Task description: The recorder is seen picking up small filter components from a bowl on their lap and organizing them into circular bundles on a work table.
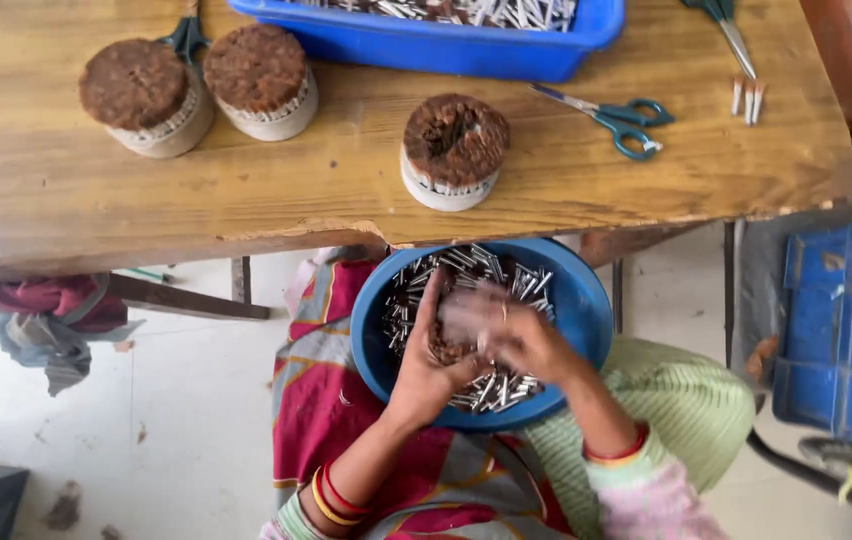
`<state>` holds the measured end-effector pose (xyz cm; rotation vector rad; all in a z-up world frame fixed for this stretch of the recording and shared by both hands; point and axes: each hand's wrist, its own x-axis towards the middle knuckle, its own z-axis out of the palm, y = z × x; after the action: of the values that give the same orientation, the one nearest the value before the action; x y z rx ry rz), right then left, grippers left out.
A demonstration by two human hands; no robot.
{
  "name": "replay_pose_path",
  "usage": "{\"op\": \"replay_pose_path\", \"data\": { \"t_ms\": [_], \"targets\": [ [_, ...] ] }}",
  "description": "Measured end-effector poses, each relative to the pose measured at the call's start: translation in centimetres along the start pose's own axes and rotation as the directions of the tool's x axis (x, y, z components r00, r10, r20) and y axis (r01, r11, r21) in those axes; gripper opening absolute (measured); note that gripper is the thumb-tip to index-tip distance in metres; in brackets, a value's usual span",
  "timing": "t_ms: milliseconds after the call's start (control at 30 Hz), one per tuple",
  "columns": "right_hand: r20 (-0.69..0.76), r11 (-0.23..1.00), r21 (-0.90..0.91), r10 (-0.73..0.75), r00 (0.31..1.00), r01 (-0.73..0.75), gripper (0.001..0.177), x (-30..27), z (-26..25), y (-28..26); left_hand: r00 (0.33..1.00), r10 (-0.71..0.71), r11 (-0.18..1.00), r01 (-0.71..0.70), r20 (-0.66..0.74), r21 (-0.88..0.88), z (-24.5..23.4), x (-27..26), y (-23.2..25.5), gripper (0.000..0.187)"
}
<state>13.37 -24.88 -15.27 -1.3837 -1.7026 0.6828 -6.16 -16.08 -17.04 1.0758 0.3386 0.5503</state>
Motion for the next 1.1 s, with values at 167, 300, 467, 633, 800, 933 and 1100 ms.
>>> {"op": "replay_pose_path", "data": {
  "t_ms": [167,300,467,633,800,933,1100],
  "targets": [
    [0.015,0.999,0.035,-0.001,1.000,0.000,0.040,-0.1,-0.3,0.4,1.000,-0.008,1.000,0.008,-0.012,-0.030,-0.2,1.1,-0.9,0.124],
    [0.009,0.894,0.311,-0.343,0.939,0.323,0.024,1.2,-1.0,-6.6,0.998,-0.063,0.998,0.063,-0.029,-0.024,0.7,1.9,0.6,0.119],
    [-0.062,0.945,0.261,0.219,0.974,-0.196,0.024,0.7,1.6,-2.2,0.999,-0.040,0.999,0.041,-0.029,0.030,2.0,0.8,0.9,0.115],
    [-0.325,0.849,0.283,0.523,0.787,-0.447,0.018,-0.3,2.3,1.7,0.996,0.083,0.968,-0.077,-0.013,0.240,2.8,0.6,1.0,0.112],
    [-0.018,0.938,-0.249,-0.256,0.967,0.243,0.097,3.7,-0.2,-6.2,0.955,-0.266,0.920,0.210,-0.134,-0.331,0.5,1.5,-3.7,0.064],
    [0.075,0.972,-0.223,-0.053,0.996,0.069,0.104,1.0,1.8,-2.1,0.908,-0.408,0.877,0.361,-0.094,-0.318,0.3,0.9,-3.7,0.057],
    [0.023,0.963,-0.180,-0.199,0.980,0.200,0.097,1.9,1.1,-4.4,0.932,-0.342,0.914,0.300,-0.120,-0.273,0.0,1.5,-2.9,0.073]
  ]
}}
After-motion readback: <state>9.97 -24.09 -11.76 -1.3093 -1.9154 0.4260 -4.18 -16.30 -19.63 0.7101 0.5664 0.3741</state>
